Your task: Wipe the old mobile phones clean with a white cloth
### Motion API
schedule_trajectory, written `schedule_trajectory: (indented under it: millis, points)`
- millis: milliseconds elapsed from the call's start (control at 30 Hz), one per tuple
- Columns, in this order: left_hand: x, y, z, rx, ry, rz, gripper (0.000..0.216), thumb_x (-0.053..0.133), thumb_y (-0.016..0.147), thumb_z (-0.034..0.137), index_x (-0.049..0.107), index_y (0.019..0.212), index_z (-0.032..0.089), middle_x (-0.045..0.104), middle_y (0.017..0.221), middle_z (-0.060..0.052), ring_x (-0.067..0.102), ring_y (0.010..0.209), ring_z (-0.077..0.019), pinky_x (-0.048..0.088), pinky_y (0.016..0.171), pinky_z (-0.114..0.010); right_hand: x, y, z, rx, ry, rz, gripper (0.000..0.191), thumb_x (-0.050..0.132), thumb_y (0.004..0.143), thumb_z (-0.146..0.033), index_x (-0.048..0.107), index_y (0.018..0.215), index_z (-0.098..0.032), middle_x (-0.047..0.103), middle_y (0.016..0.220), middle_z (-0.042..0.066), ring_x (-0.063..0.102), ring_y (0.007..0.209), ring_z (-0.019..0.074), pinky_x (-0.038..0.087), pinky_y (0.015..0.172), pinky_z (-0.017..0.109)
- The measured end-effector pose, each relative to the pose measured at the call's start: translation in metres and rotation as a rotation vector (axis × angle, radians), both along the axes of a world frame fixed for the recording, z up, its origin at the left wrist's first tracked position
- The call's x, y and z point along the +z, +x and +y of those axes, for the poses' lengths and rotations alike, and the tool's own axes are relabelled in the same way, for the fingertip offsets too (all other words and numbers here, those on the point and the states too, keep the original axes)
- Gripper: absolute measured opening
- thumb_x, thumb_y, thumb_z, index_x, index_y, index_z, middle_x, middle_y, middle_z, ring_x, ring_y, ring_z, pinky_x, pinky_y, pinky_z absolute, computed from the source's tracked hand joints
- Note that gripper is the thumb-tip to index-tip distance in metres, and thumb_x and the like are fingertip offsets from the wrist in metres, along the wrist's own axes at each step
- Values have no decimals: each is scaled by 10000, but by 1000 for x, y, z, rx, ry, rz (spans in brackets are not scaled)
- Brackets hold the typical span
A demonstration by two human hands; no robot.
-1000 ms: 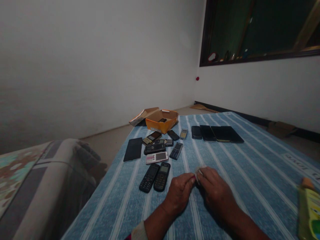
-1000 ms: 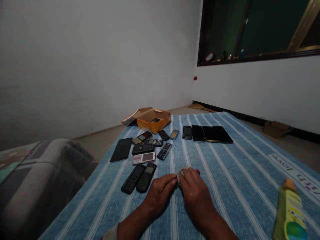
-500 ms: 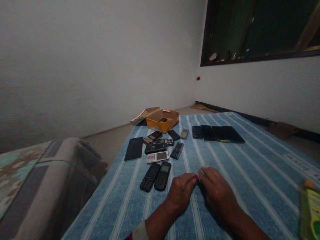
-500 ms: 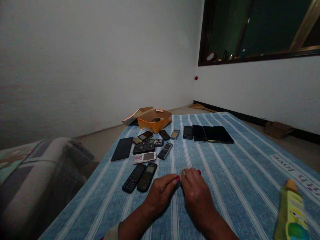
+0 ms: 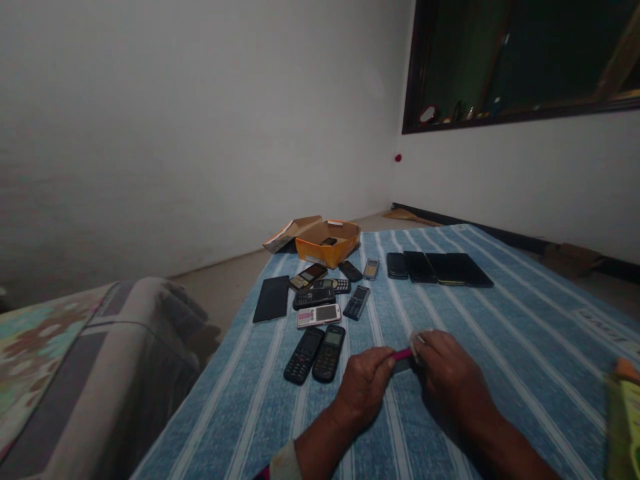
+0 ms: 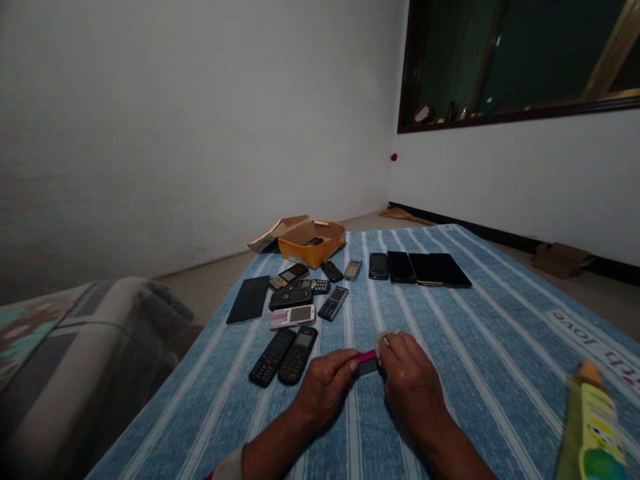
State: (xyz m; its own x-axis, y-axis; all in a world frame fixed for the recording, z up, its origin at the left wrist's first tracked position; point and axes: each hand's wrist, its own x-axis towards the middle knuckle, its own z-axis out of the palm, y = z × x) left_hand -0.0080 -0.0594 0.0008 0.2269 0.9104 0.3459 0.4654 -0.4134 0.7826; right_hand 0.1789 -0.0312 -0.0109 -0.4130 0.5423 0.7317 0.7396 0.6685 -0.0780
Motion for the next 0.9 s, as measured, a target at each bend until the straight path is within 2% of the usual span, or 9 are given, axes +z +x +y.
schedule_trajectory:
  millis: [267,400,567,667,900]
  points:
    - [-1,2,2,-5,-3,-71,343,427,972,323,690,840,145,703,795,-69,648,745,-176,475,719,-250,-9,-22,-13,82,103,26,293,405,934,-64,626,1112,-135,662,1062,133,588,1017,257,509,901,428]
    - [0,3,2,-9,-5,-80,350,425,976,331,695,856,144,696,781,-62,641,726,-169,472,699,-244,-2,-19,-12,98,54,25,252,428,931,-64,638,1050,-136,665,1005,120,595,951,240,515,856,398]
    - [-2,2,1,-1,-2,-46,325,436,972,312,701,889,143,696,781,-57,646,746,-172,469,719,-249,-1,-4,-2,34,5,12,201,489,912,-76,647,1028,-121,661,940,117,582,912,247,517,825,381]
    - [-3,1,2,1,-3,-45,322,436,970,311,702,889,150,694,776,-51,644,736,-169,471,718,-248,-5,-7,-3,17,32,12,227,475,910,-69,647,1048,-128,661,967,123,581,949,257,514,854,396]
    - [-1,2,2,-7,-2,-70,351,425,973,343,696,854,153,692,775,-52,640,731,-170,476,713,-248,-4,-18,-13,97,54,12,267,421,934,-79,634,1083,-144,664,1036,128,586,991,248,497,888,416]
